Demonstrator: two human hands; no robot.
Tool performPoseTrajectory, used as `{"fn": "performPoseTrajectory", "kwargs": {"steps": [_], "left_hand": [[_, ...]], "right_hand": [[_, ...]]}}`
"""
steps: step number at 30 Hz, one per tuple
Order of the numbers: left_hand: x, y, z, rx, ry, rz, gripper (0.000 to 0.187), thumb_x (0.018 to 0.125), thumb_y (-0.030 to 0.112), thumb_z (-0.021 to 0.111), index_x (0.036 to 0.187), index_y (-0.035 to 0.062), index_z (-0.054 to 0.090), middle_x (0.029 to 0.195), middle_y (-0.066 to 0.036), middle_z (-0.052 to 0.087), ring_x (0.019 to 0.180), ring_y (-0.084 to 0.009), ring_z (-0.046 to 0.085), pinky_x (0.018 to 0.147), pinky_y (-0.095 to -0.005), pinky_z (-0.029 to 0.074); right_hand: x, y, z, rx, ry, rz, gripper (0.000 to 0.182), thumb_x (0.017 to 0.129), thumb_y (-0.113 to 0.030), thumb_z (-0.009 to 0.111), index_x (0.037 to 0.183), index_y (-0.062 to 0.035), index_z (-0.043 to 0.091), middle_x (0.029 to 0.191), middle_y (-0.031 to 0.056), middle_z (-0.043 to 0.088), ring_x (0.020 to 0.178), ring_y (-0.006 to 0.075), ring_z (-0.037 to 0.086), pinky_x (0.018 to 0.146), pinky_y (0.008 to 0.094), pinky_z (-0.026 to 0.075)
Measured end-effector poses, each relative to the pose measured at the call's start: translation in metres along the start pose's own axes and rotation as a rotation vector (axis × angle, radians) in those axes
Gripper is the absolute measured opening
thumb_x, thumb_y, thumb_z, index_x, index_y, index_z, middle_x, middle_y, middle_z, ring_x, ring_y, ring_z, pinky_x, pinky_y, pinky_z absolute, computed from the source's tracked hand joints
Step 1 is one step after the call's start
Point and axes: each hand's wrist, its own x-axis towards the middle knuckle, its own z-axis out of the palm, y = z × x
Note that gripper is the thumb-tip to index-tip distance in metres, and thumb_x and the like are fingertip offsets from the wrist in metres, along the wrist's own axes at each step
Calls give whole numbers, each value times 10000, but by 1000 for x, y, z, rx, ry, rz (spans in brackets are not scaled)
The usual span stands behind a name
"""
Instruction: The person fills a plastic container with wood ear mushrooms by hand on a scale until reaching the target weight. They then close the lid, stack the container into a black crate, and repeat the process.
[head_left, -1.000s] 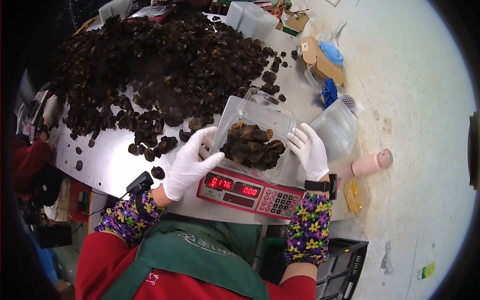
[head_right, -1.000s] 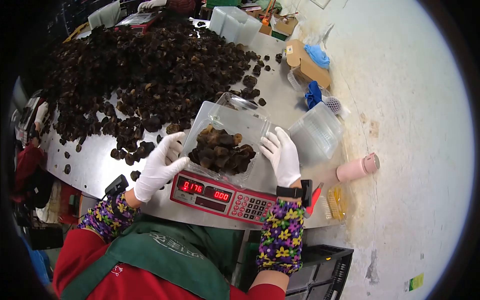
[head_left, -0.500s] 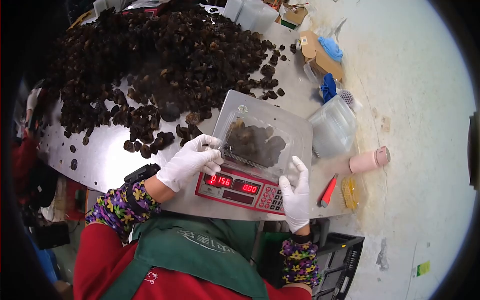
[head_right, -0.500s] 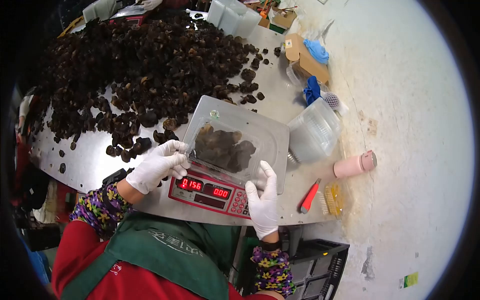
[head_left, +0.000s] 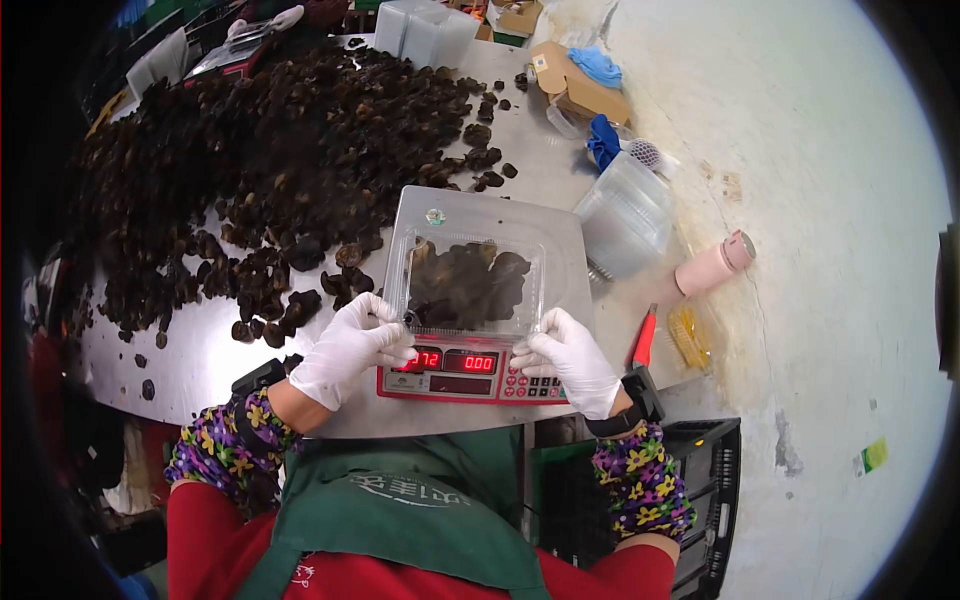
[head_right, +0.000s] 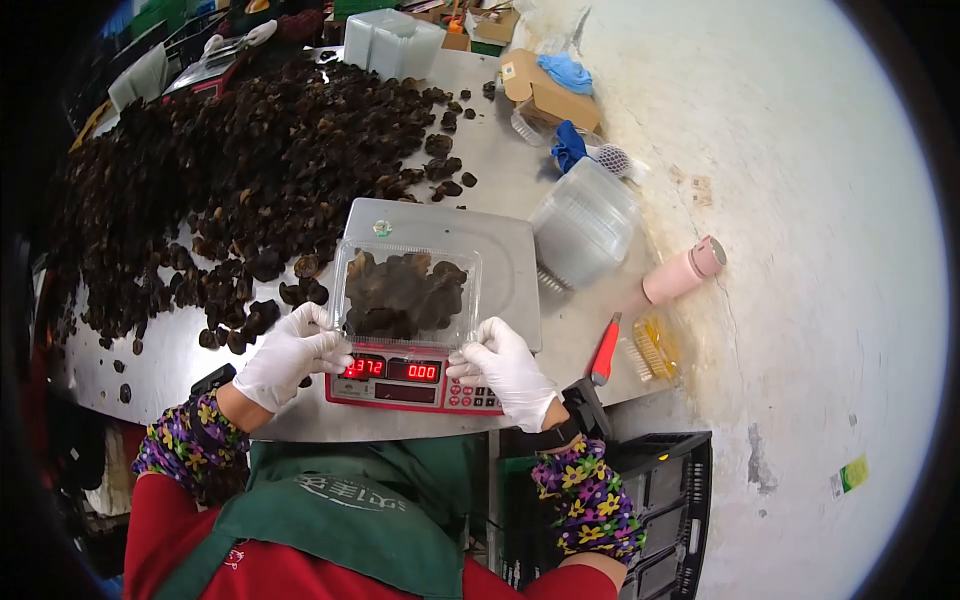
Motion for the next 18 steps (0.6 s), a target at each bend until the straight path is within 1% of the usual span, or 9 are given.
{"fn": "performPoseTrajectory", "kwargs": {"steps": [6, 8, 10, 12, 14, 15, 16, 17, 18], "left_hand": [[-2, 3, 4, 28, 8, 30, 113, 984, 51, 595, 985, 94, 490, 931, -106, 653, 794, -180, 685, 716, -302, 576], [-4, 2, 4, -60, -27, 54, 109, 982, 52, 588, 971, 97, 489, 913, -94, 637, 798, -166, 661, 724, -299, 561], [-10, 3, 18, -159, -74, 107, 102, 978, 51, 566, 937, 104, 489, 864, -58, 588, 790, -134, 587, 722, -286, 514], [-8, -9, 22, -157, -108, 252, 107, 991, 52, 551, 930, 111, 485, 834, -26, 559, 739, -113, 552, 669, -270, 486], [-19, -8, 33, -93, -135, 273, 93, 1004, 53, 532, 952, 108, 478, 854, -4, 535, 753, -90, 531, 685, -252, 461], [-25, -12, 47, -135, -120, 267, 142, 993, 23, 559, 963, 103, 447, 859, -30, 572, 741, -117, 576, 690, -273, 498], [-24, -29, 52, -132, -226, 331, 141, 1002, 55, 589, 992, 101, 456, 884, -40, 588, 777, -115, 593, 731, -274, 503], [-27, -37, 66, -102, -280, 304, 143, 1003, 64, 601, 1015, 94, 462, 909, -50, 602, 788, -123, 602, 752, -273, 507], [-31, -43, 77, -72, -319, 285, 150, 1004, 74, 612, 1039, 87, 467, 934, -60, 615, 800, -131, 612, 774, -272, 511]], "right_hand": [[4, 3, 4, -124, 51, -70, 88, 1012, -131, 537, 1017, -71, 472, 949, 111, 666, 855, 188, 703, 759, 313, 580], [4, 9, 7, 74, 98, -90, 161, 1028, -209, 558, 1069, -65, 499, 973, 95, 662, 875, 193, 703, 778, 343, 581], [0, 19, 18, 251, 170, -126, 333, 1034, -322, 582, 1228, -67, 493, 1117, 118, 636, 1010, 235, 683, 818, 388, 582], [-11, 44, 26, 401, 14, -251, 606, 1022, -412, 594, 1480, -127, 317, 1424, 156, 441, 1277, 301, 543, 914, 454, 567], [-19, 53, 65, 652, 169, -202, 689, 994, -408, 637, 1530, -179, 269, 1418, 82, 432, 1276, 253, 506, 948, 470, 549], [-29, 53, 80, 752, 168, -255, 685, 978, -383, 661, 1527, -211, 291, 1409, 40, 442, 1243, 216, 509, 926, 472, 546], [-31, 54, 89, 808, 156, -250, 667, 973, -352, 674, 1520, -233, 314, 1407, 27, 460, 1242, 187, 505, 923, 452, 536], [-32, 58, 90, 969, 51, -369, 652, 972, -312, 679, 1513, -195, 335, 1405, 27, 476, 1231, 172, 514, 939, 413, 521], [-35, 64, 88, 976, 78, -529, 633, 996, -295, 640, 1527, -153, 325, 1438, 33, 464, 1235, 179, 523, 997, 391, 494]]}}
